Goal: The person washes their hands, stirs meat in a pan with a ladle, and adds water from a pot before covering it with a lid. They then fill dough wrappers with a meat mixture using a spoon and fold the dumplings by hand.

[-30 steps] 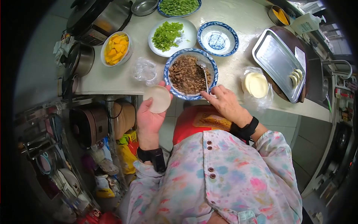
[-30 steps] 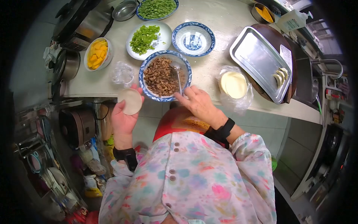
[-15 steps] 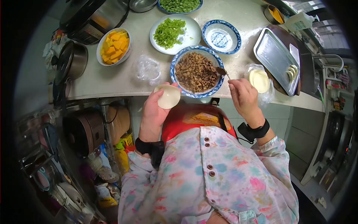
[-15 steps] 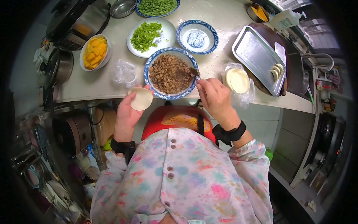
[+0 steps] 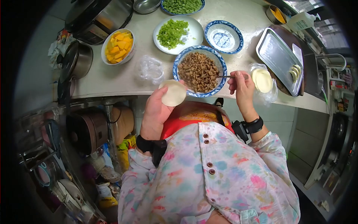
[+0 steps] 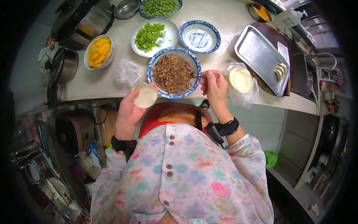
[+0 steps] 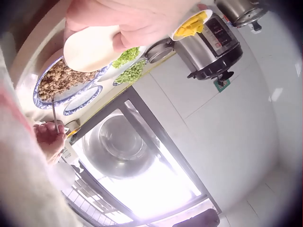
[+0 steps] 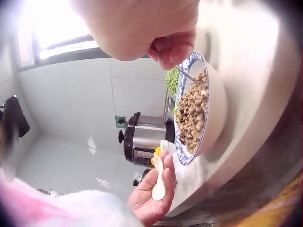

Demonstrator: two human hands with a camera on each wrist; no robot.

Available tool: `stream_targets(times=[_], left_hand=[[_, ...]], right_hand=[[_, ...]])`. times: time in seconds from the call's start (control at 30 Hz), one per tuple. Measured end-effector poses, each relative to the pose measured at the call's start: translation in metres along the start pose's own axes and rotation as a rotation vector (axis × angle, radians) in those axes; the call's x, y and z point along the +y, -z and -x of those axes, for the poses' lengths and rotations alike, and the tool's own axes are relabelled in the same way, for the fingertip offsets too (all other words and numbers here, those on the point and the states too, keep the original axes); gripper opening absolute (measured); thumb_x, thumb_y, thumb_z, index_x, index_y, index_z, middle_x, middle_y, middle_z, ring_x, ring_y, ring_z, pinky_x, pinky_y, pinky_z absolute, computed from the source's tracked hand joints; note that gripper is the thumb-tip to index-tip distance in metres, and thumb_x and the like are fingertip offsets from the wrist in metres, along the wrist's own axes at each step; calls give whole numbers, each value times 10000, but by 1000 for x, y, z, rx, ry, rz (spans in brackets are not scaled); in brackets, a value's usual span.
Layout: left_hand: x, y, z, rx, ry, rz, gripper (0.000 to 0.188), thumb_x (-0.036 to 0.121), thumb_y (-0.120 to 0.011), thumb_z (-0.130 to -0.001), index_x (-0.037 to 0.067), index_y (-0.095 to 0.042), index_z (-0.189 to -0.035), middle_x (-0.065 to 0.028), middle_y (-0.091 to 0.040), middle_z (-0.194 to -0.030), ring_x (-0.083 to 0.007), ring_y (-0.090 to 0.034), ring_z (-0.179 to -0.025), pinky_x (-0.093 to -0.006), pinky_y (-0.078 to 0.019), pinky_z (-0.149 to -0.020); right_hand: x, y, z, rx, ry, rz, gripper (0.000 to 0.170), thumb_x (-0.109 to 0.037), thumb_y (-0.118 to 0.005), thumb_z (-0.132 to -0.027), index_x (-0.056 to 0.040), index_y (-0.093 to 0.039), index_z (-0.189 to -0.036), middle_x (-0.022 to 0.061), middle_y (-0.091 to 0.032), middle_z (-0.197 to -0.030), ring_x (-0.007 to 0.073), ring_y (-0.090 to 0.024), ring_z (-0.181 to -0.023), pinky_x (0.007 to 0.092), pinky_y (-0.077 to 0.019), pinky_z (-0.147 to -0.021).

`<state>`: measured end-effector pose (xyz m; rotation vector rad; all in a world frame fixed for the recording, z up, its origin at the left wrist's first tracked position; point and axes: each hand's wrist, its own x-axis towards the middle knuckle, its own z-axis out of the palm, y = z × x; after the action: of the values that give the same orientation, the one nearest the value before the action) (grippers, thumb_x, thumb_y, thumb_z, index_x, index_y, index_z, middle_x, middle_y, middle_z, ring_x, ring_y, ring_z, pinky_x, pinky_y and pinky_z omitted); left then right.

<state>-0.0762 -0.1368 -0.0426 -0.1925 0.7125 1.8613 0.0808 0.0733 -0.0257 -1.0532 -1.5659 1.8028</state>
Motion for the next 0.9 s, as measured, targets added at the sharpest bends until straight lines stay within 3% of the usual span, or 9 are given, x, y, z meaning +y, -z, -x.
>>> stream_targets(times=[0.37, 0.43, 0.53, 0.63, 0.73, 0.9], left_hand=[[-10, -40, -29, 91, -16, -30, 383, 131, -395, -904, -31, -368, -1251, -211, -447, -1256, -362, -449, -1160, -450, -357, -998], [-16, -43, -38, 26, 24, 43, 386, 149, -381, -918, -30, -359, -1259, -206, -461, -1245, -358, -452, -1159, -452, -366, -990], [-23, -64, -43, -1, 71, 147, 359, 172, -384, -933, -25, -389, -1233, -194, -482, -1213, -340, -479, -1121, -458, -394, -961], [-25, -69, -47, -10, 81, 113, 396, 188, -351, -943, -54, -345, -1257, -237, -453, -1236, -371, -463, -1142, -461, -392, -971], [-25, -67, -52, -1, 64, 147, 396, 186, -341, -946, -67, -344, -1251, -241, -467, -1219, -369, -470, -1136, -453, -398, -968], [-21, -67, -52, -17, 46, 121, 393, 166, -332, -944, -67, -333, -1260, -231, -456, -1239, -368, -464, -1145, -448, -393, -976]], right_hand=[[-24, 0, 6, -14, 97, -142, 219, -212, -463, -931, -21, -563, -890, 40, -576, -669, 68, -493, -503, 188, -391, -421], [-35, -2, 15, -41, 117, -159, 231, -206, -448, -937, -8, -562, -908, 45, -584, -699, 69, -496, -525, 196, -400, -435], [-36, -10, 35, -120, 322, 37, 127, -110, -507, -889, -1, -562, -924, 79, -590, -741, 133, -520, -562, 242, -428, -471], [-23, -7, 26, -350, 1120, 554, 174, -1, -600, -763, 0, -563, -933, 112, -585, -773, 215, -544, -612, 292, -451, -514], [-20, -9, 29, -383, 1175, 584, 302, 40, -651, -642, -5, -563, -927, 133, -576, -780, 274, -555, -637, 322, -459, -530], [-27, -7, 28, -359, 1171, 561, 309, 33, -652, -644, 1, -562, -938, 126, -586, -799, 260, -560, -638, 324, -463, -535]])
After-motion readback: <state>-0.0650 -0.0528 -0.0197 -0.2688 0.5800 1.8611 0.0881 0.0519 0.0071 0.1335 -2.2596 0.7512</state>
